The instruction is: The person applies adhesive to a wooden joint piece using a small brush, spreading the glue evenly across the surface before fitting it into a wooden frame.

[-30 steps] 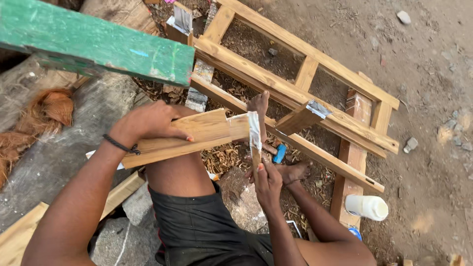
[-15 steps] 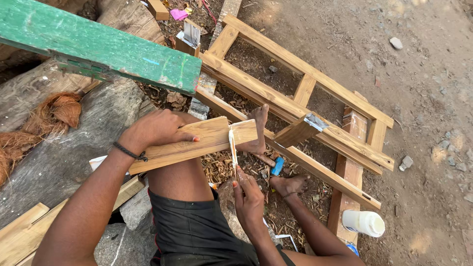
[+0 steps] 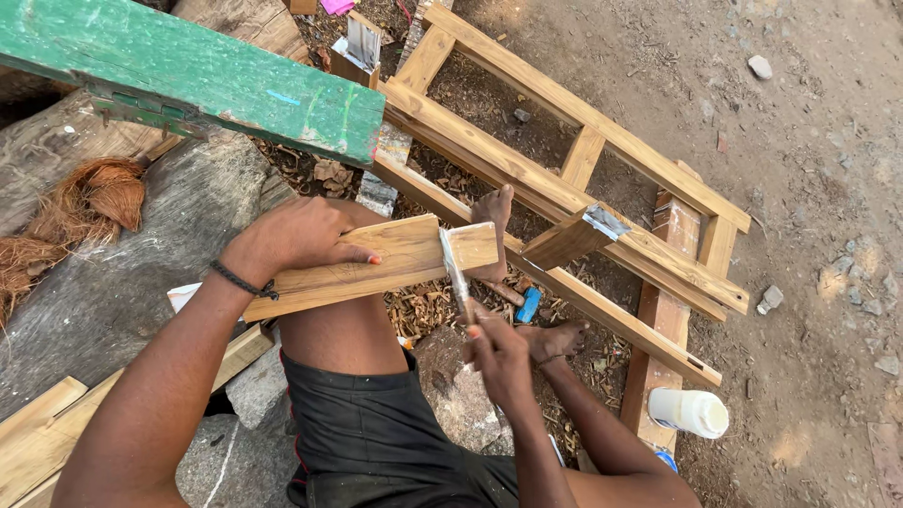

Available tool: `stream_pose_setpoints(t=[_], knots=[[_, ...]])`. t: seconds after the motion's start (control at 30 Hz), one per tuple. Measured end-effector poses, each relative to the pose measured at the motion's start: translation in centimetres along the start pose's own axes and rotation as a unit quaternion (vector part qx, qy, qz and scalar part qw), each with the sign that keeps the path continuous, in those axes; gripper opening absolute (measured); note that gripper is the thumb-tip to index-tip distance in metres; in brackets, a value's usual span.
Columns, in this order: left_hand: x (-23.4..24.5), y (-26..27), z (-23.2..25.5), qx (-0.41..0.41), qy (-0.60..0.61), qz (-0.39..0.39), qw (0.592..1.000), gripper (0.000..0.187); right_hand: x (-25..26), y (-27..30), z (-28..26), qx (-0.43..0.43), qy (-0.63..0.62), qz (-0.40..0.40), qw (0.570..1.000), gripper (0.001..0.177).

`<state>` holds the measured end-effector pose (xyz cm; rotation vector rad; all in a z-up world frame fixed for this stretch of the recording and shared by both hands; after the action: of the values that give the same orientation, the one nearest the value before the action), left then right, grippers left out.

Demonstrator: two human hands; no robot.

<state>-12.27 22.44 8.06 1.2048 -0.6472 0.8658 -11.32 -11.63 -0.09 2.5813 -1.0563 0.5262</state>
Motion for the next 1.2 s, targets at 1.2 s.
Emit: stream_pose_setpoints(t=[1.2], knots=[[-0.2,0.1,-0.1,-0.033,0.032,0.023,0.999,0.077,2.8,4.1,-7.8,0.232,0.064,0.038,0.97,0.025]])
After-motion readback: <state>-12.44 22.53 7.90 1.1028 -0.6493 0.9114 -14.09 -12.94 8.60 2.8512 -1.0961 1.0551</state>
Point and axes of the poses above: each hand's wrist, its own y-axis away from the middle knuckle, its own x-axis out of the back of the hand, z = x × y, the point moved 4 cm from there along -y, towards the middle knuckle, and after that the axes turned 15 degrees about -z, right-handed, at the moved point
